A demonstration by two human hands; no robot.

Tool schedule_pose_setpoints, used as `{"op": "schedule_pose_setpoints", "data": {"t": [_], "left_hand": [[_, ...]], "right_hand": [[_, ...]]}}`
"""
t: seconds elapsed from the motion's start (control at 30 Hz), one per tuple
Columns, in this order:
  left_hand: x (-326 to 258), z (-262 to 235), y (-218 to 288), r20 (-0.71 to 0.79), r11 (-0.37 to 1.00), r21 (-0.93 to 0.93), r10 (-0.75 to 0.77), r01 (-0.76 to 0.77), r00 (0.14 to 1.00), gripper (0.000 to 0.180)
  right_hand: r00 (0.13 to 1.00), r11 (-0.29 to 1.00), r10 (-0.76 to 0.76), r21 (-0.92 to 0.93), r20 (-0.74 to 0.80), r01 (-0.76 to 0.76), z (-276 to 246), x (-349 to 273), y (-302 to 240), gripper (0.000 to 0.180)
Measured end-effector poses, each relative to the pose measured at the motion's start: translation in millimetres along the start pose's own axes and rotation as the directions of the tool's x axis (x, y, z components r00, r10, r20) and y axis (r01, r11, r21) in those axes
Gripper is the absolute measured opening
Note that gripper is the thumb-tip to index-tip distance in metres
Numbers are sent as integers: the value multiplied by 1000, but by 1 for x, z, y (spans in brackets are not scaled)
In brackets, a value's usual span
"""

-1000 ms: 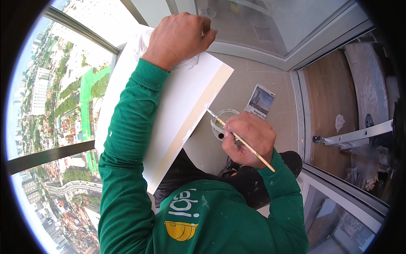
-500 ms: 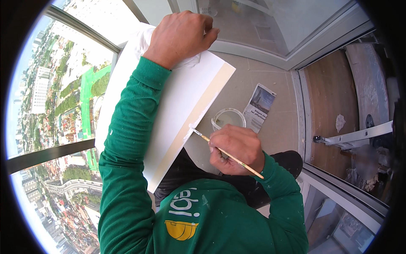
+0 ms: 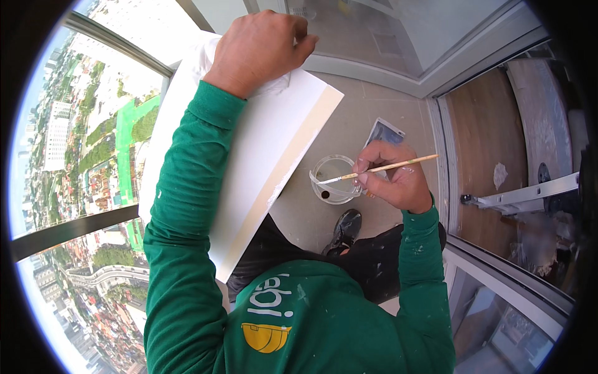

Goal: The person paints the edge of a white board with white paint using a brush and wipes the board with a cloth.

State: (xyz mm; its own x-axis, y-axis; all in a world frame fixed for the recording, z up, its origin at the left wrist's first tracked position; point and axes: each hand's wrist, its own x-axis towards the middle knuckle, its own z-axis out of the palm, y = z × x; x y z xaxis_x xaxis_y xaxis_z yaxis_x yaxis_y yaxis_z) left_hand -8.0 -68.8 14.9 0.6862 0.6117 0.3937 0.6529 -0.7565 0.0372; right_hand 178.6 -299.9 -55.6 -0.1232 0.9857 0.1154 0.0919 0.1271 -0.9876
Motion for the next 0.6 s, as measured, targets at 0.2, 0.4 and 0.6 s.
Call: {"op": "schedule_pose_setpoints", "data": {"t": [0.2,0.4,0.6], "left_hand": [[1,2,3,-26,1000,-1,28,-28,999,31],[7,-20,20,58,991,-118,-54,61,997,26],[4,-18,21,-10,994,-103,-20,19,1000,25]], "right_hand": [[952,952,299,-88,58,-294,-34,7,49,10],[865,857,500,-166,36,-488,-45,-3,132,14],[745,742,667,-115,26,-660,-38,-13,179,18]]}}
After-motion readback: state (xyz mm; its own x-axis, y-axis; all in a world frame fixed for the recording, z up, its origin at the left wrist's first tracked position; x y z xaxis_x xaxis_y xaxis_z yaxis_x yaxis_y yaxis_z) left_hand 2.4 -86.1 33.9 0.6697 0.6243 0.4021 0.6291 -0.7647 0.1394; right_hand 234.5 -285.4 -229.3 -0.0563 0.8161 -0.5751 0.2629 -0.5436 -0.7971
